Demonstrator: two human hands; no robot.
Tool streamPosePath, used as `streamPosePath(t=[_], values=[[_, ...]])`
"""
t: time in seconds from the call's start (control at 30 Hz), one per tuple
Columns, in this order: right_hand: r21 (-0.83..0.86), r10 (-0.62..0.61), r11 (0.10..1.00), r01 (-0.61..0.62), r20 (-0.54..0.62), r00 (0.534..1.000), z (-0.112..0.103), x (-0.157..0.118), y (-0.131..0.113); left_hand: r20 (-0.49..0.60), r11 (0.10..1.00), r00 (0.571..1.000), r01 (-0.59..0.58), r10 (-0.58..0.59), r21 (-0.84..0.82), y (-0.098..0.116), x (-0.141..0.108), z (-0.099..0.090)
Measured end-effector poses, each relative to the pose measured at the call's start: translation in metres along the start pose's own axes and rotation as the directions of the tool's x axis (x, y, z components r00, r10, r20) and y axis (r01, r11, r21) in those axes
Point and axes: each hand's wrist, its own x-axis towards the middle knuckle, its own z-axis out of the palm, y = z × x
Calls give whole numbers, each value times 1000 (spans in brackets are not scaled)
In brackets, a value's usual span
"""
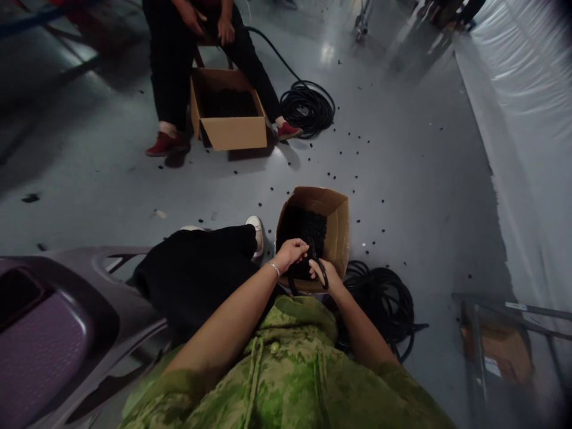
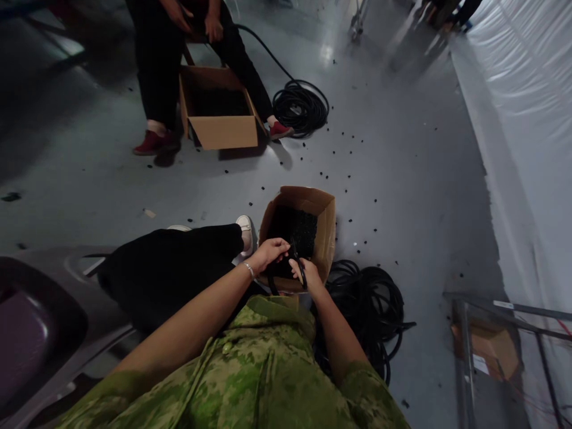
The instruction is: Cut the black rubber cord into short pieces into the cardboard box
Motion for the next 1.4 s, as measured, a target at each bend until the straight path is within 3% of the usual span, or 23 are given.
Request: streamPosePath(t=[0.27,0.47,0.67,0.9,1.23,1.4], values=[[-130,28,991,-31,-28,999,-2,-6,4,27,999,1000,13,-14,33,-2,6,-4],[-174,10,984,-29,-107,994,5,-15,4,15,992,993,116,-115,-58,-2,6,-1],[-142,73,985,-97,-165,984,15,-11,2,-47,960,963,261,-267,-104,-1,5,1],[-133,134,979,-157,-166,977,22,-13,1,-158,968,956,237,-247,-83,-5,7,-1],[-48,205,974,-219,-207,957,29,-18,3,-103,956,950,294,-294,-17,-6,9,1],[10,280,959,-283,-178,943,33,-13,12,-92,959,957,268,-276,-96,-1,6,2]])
